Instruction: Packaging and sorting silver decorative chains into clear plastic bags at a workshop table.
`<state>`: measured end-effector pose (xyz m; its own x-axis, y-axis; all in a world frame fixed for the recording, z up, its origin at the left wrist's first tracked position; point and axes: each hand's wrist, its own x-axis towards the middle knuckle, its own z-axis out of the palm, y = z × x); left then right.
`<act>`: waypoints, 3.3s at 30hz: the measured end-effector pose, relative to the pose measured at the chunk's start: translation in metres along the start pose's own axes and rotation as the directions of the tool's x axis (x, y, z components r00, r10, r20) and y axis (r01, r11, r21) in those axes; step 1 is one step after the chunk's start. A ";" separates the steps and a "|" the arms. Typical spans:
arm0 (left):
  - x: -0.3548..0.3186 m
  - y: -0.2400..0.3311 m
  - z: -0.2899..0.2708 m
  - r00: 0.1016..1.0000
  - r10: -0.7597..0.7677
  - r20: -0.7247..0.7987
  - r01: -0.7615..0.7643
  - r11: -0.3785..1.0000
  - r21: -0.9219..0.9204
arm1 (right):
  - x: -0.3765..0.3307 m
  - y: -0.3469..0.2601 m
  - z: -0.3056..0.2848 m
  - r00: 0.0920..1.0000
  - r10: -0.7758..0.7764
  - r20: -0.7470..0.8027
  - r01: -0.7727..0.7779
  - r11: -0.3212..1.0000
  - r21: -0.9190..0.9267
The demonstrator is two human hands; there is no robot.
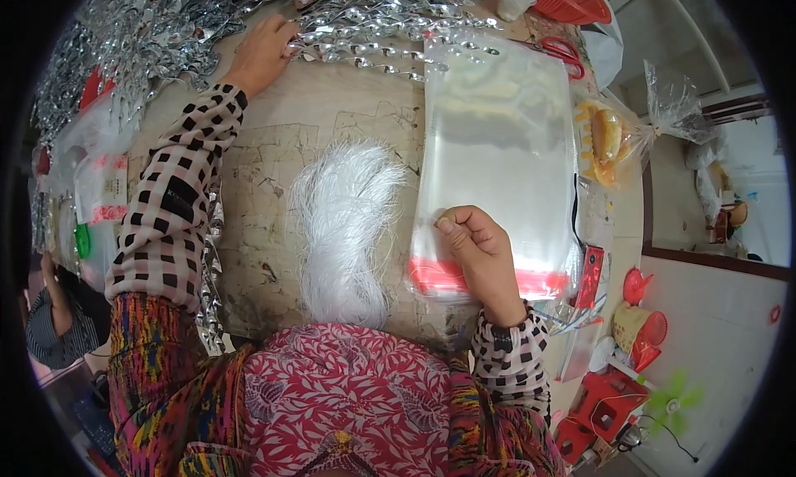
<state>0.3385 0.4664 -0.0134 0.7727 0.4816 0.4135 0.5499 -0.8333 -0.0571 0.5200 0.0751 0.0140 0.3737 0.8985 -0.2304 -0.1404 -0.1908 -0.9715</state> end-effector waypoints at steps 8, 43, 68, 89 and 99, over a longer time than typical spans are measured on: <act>-0.019 0.002 -0.029 0.986 0.091 -0.141 -0.103 0.991 -0.085 | -0.005 -0.001 0.000 1.000 -0.007 0.005 0.007 1.000 -0.003; -0.265 0.066 -0.293 0.658 0.347 0.668 -0.359 0.925 -0.127 | -0.081 0.030 0.006 0.998 -0.068 0.004 0.068 0.997 0.018; -0.294 0.064 -0.226 0.921 -0.061 0.384 -0.115 0.901 0.419 | -0.079 0.023 0.006 0.997 -0.077 -0.005 0.077 0.997 0.026; -0.321 0.163 -0.180 0.440 -0.816 0.375 0.847 0.516 0.129 | -0.080 0.029 0.004 0.995 -0.090 -0.040 0.091 0.996 0.006; -0.343 0.118 -0.167 0.838 -0.471 0.275 0.536 0.805 -0.254 | -0.074 0.028 0.003 0.995 -0.098 -0.012 0.098 0.995 -0.007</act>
<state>0.0856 0.1571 -0.0099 0.4755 0.8710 0.1238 0.7765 -0.4817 0.4062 0.4857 0.0044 0.0041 0.3964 0.9081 -0.1347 -0.0968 -0.1045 -0.9898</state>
